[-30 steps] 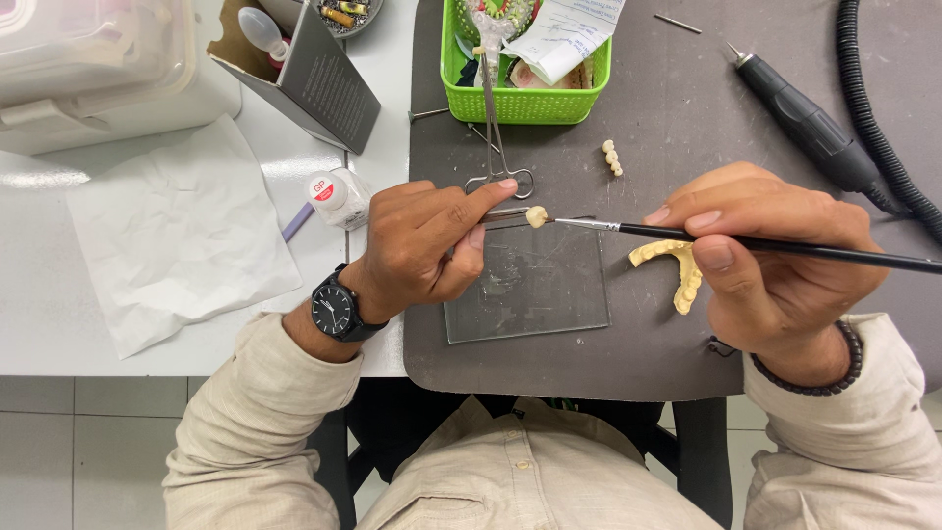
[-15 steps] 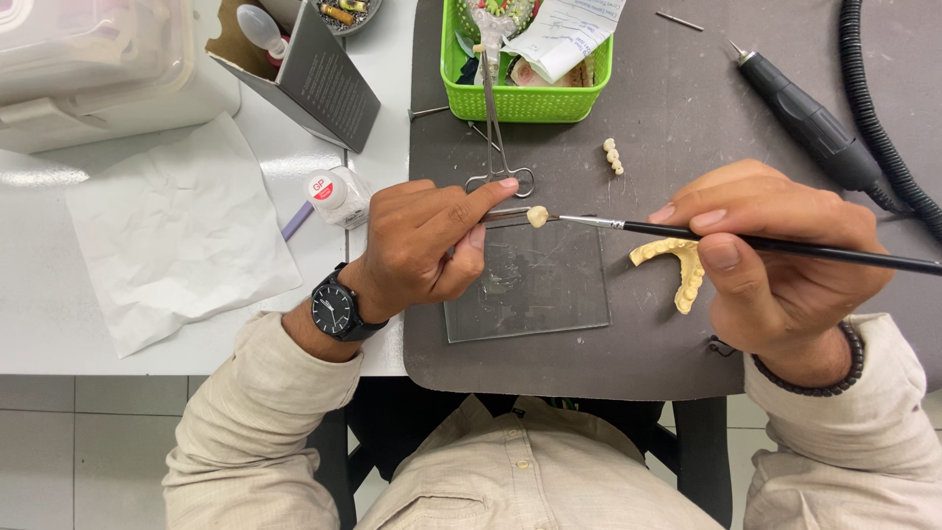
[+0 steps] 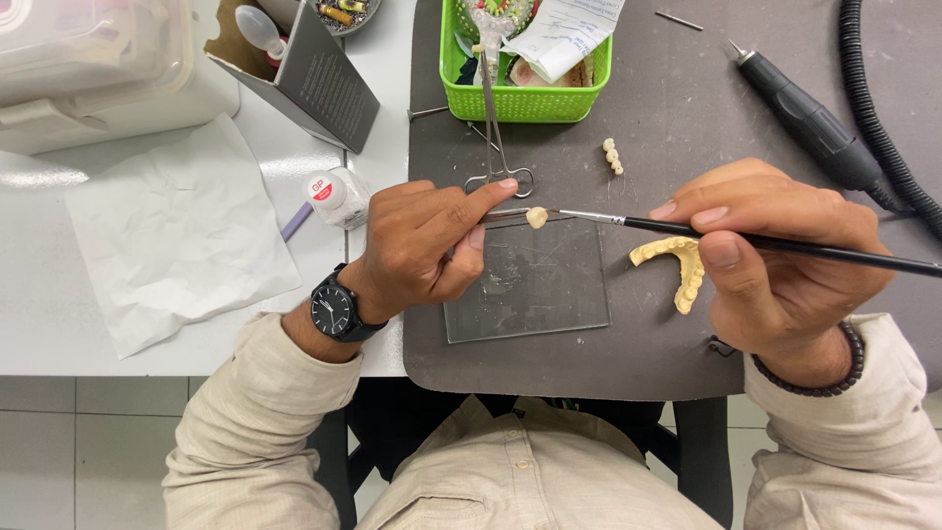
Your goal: The person holds a denture tooth with forceps in one hand and uses a fine brush in the other to apply and shape porcelain slurry on the tooth, dipping the brush on a glass slab as needed. They occasionally reposition the tooth and work over a bench mat with a partial denture and rotary tool nearby.
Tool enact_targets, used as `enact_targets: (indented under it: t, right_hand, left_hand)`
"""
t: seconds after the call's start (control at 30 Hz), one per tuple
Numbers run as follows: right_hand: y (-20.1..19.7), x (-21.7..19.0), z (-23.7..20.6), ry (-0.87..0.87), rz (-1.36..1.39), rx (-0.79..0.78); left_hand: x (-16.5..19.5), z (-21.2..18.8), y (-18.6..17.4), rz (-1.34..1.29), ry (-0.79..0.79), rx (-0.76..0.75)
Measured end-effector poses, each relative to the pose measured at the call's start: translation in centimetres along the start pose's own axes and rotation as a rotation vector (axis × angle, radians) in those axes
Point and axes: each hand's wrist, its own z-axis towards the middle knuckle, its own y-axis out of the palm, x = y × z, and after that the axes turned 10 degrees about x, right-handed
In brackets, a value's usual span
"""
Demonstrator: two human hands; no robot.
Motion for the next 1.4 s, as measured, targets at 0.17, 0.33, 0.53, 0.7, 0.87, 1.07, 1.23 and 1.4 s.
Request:
enact_targets:
  t: [0.17, 0.33, 0.53, 0.7, 0.87, 1.07, 1.23, 1.4]
  right_hand:
    - [0.0, 0.0, 0.0, 0.011, 0.005, -0.001]
    - [0.0, 0.0, -0.1, 0.012, 0.023, 0.005]
    - [0.0, -0.3, 0.0, 0.037, 0.029, -0.009]
    - [0.1, -0.5, 0.1, 0.033, 0.044, -0.005]
    - [0.3, -0.6, 0.1, 0.042, 0.046, 0.005]
    - [-0.1, -0.5, -0.4, 0.075, 0.059, 0.023]
    - [-0.8, 0.3, -0.6, 0.106, 0.122, 0.126]
    - [-1.8, 1.9, -0.5, 0.114, 0.092, 0.159]
  left_hand:
    - [0.1, 0.0, 0.0, 0.001, -0.001, -0.003]
    - [0.1, 0.0, 0.0, 0.001, 0.001, -0.001]
    - [0.0, -0.1, 0.0, -0.006, 0.001, -0.009]
    - [0.1, -0.1, 0.0, 0.003, 0.003, -0.01]
    - [0.1, -0.2, 0.0, 0.004, -0.002, -0.01]
    - [0.0, -0.1, 0.1, 0.002, 0.002, -0.009]
    - [1.0, -0.1, 0.0, -0.088, -0.228, 0.017]
    - [2.6, 0.4, -0.9, -0.652, -0.718, 0.146]
